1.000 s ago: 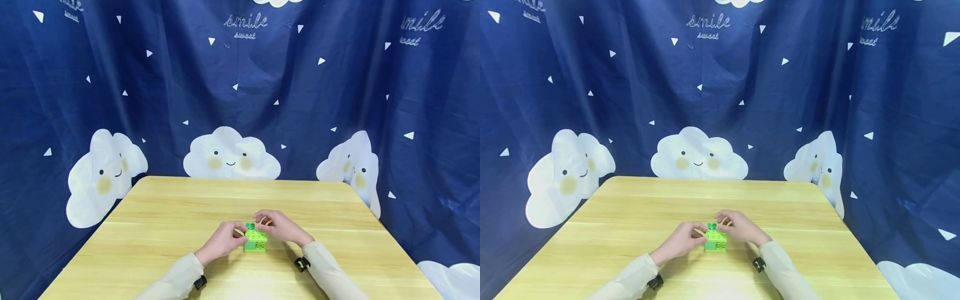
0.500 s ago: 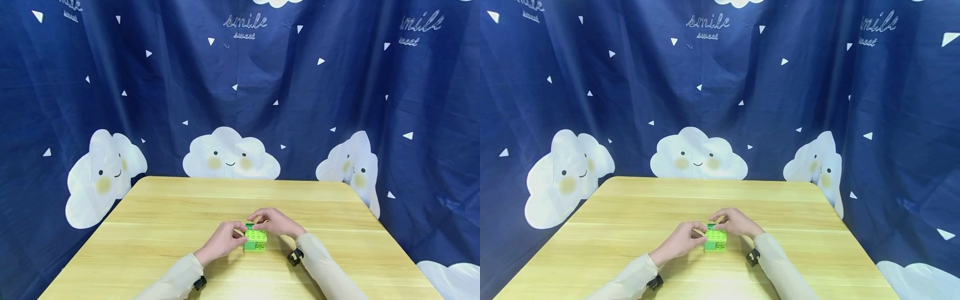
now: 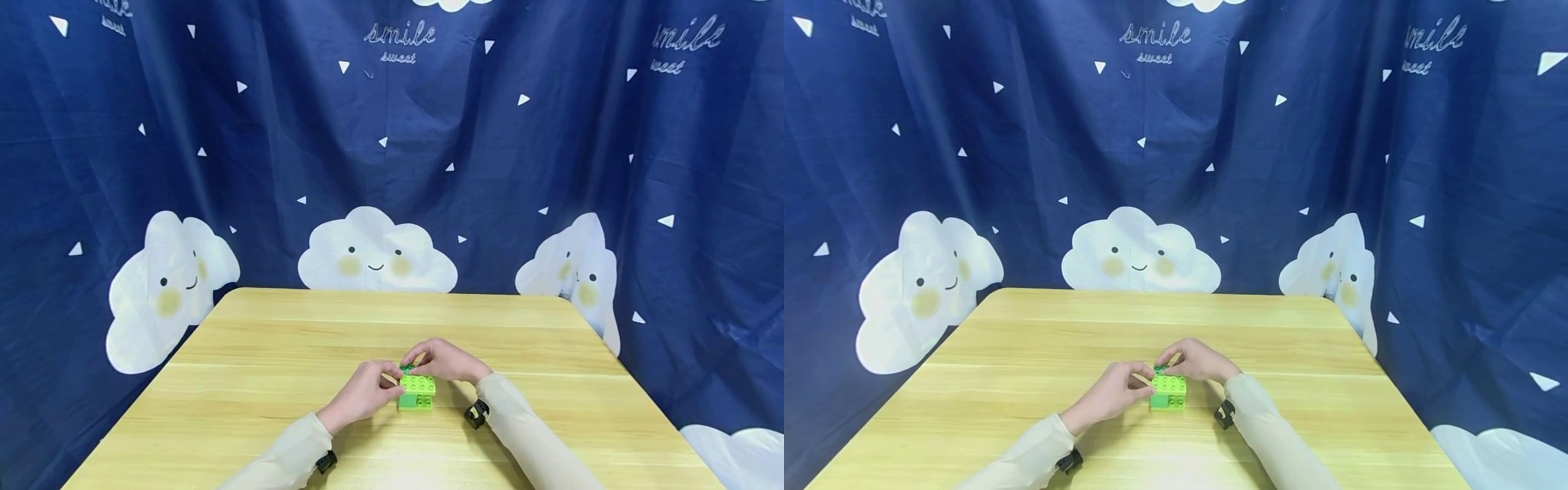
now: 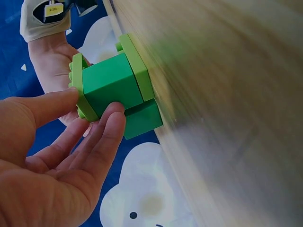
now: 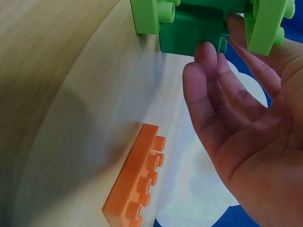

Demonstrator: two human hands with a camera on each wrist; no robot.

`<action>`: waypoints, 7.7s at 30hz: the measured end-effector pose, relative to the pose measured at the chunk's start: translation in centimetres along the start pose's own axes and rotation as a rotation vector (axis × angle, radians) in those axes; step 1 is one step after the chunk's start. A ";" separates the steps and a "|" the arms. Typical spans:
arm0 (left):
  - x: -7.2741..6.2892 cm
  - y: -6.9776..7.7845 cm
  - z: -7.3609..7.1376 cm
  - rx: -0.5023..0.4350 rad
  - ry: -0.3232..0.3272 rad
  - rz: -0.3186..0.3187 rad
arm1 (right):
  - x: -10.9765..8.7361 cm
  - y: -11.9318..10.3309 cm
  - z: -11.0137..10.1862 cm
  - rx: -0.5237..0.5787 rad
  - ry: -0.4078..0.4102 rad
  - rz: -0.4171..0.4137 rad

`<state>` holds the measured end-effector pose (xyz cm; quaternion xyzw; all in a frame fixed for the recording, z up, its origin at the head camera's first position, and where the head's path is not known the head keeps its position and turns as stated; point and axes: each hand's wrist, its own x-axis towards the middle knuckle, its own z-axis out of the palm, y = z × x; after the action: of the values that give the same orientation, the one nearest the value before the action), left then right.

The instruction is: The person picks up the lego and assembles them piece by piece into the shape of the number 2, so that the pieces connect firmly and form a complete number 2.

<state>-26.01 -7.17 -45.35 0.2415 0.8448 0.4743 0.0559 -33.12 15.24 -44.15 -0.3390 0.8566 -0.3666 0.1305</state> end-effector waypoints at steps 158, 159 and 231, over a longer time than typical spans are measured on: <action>0.0 0.1 0.1 0.011 0.022 -0.010 | -6.2 -0.7 0.1 0.587 0.039 0.075; 0.0 0.1 0.2 0.014 0.021 -0.008 | -6.2 -0.7 0.1 0.588 0.041 0.078; -0.2 0.1 0.1 0.034 0.032 -0.008 | -6.9 3.3 -1.4 -0.292 0.236 0.160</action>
<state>-25.78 -7.13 -45.40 0.2313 0.8544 0.4636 0.0401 -30.32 22.33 -45.76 -0.2397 0.9342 -0.2642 0.0073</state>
